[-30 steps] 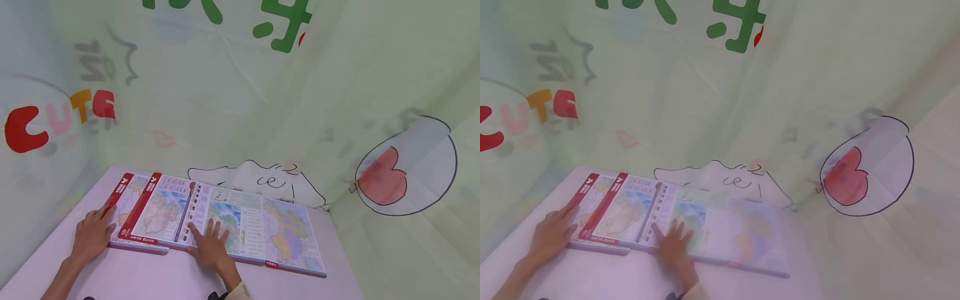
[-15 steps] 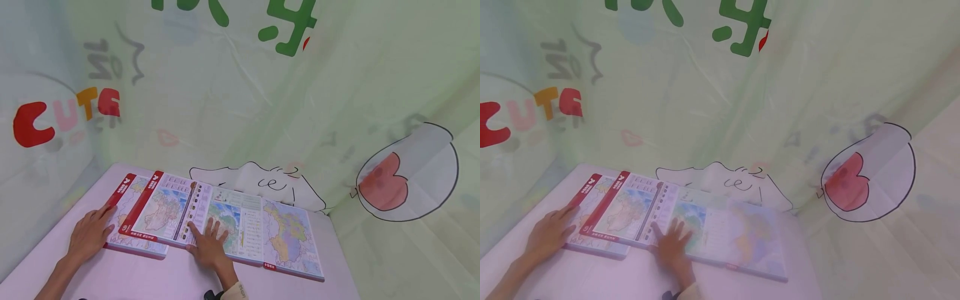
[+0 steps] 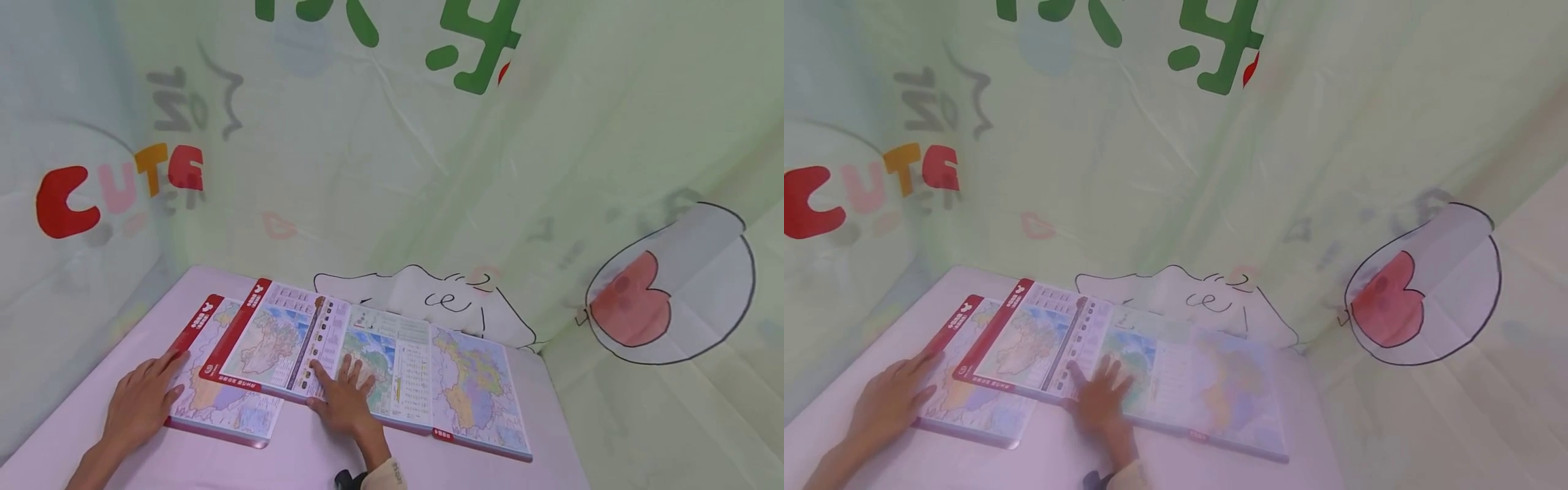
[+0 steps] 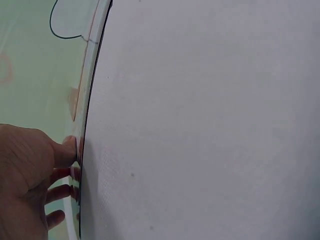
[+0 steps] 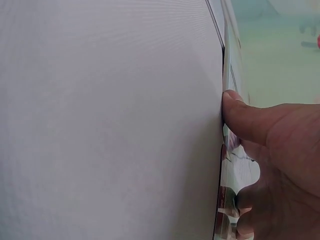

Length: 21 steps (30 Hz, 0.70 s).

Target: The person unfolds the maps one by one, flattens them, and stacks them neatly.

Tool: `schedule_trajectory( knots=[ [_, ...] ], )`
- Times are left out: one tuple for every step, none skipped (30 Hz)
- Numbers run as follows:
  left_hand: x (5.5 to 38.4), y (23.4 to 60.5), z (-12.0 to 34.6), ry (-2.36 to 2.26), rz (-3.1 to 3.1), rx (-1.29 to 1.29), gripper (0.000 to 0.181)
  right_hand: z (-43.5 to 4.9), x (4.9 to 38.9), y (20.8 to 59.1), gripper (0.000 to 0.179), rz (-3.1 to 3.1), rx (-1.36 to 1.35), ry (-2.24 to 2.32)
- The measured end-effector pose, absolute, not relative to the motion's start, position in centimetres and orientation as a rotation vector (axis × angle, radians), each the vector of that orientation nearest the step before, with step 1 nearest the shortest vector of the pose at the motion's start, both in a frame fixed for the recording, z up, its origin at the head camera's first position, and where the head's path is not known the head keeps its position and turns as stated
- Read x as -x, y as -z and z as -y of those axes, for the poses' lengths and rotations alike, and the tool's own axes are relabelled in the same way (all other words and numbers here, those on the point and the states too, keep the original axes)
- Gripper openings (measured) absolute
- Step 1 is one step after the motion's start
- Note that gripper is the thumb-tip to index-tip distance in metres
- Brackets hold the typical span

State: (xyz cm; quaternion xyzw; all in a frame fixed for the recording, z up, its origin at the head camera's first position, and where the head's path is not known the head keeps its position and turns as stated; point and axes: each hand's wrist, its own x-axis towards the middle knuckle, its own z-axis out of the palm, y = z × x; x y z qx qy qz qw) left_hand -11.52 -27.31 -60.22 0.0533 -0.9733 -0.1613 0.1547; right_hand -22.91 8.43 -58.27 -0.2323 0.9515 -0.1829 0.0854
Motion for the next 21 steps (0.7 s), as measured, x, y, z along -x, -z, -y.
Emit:
schedule_trajectory(
  knots=[
    [11.3, 60.2, 27.2, 0.462, 2.79, -0.157, 0.083, -8.5, 22.9, 58.4, 0.074, -2.836, 0.694, 0.553],
    [11.1, 60.2, 27.2, 0.459, 2.793, -0.16, 0.083, -8.5, 23.0, 58.5, 0.074, -2.832, 0.696, 0.565],
    [10.9, 60.1, 27.1, 0.458, 2.797, -0.165, 0.083, -8.6, 23.0, 58.7, 0.075, -2.833, 0.697, 0.56],
    [10.7, 60.1, 27.0, 0.456, 2.801, -0.168, 0.083, -8.6, 23.1, 58.8, 0.075, -2.831, 0.699, 0.555],
    [10.5, 60.0, 27.0, 0.452, 2.806, -0.172, 0.083, -8.6, 23.1, 58.8, 0.075, -2.83, 0.704, 0.566],
    [10.4, 60.0, 27.0, 0.449, 2.812, -0.173, 0.084, -8.7, 23.0, 58.8, 0.075, -2.832, 0.711, 0.567],
    [10.3, 60.1, 26.9, 0.447, 2.814, -0.175, 0.084, -8.7, 23.0, 58.7, 0.075, -2.832, 0.713, 0.57],
    [10.2, 60.1, 26.9, 0.448, 2.819, -0.177, 0.084, -8.7, 23.0, 58.5, 0.075, -2.826, 0.709, 0.584],
    [10.2, 60.2, 26.9, 0.453, 2.824, -0.177, 0.085, -8.7, 22.9, 58.2, 0.075, -2.824, 0.708, 0.606],
    [10.2, 60.3, 26.9, 0.461, 2.823, -0.174, 0.085, -8.7, 22.8, 58.0, 0.075, -2.826, 0.708, 0.635],
    [10.3, 60.4, 27.0, 0.475, 2.821, -0.171, 0.086, -8.6, 22.8, 57.7, 0.075, -2.84, 0.713, 0.657],
    [10.3, 60.5, 27.0, 0.488, 2.82, -0.168, 0.086, -8.5, 22.7, 57.5, 0.075, -2.853, 0.712, 0.671],
    [10.3, 60.6, 27.1, 0.497, 2.814, -0.164, 0.086, -8.4, 22.6, 57.4, 0.075, -2.868, 0.709, 0.691],
    [10.3, 60.7, 27.1, 0.508, 2.81, -0.162, 0.086, -8.3, 22.6, 57.2, 0.073, -2.89, 0.709, 0.708],
    [10.3, 60.7, 27.2, 0.519, 2.803, -0.161, 0.087, -8.1, 22.4, 57.0, 0.071, -2.917, 0.71, 0.74],
    [10.4, 60.7, 27.3, 0.53, 2.797, -0.164, 0.088, -7.9, 22.3, 56.7, 0.067, -2.945, 0.691, 0.786],
    [10.4, 60.6, 27.4, 0.541, 2.796, -0.171, 0.089, -7.7, 22.1, 56.3, 0.063, -2.969, 0.662, 0.862],
    [10.5, 60.5, 27.4, 0.557, 2.79, -0.185, 0.089, -7.5, 21.9, 55.9, 0.057, -2.976, 0.624, 0.964],
    [10.6, 60.3, 27.4, 0.575, 2.78, -0.203, 0.089, -7.3, 21.7, 55.4, 0.05, -2.984, 0.583, 1.076],
    [10.7, 60.0, 27.5, 0.599, 2.772, -0.225, 0.088, -7.1, 21.5, 54.9, 0.043, -2.973, 0.532, 1.191],
    [10.8, 59.7, 27.5, 0.629, 2.767, -0.247, 0.088, -6.9, 21.3, 54.4, 0.037, -2.951, 0.481, 1.3]
  ],
)
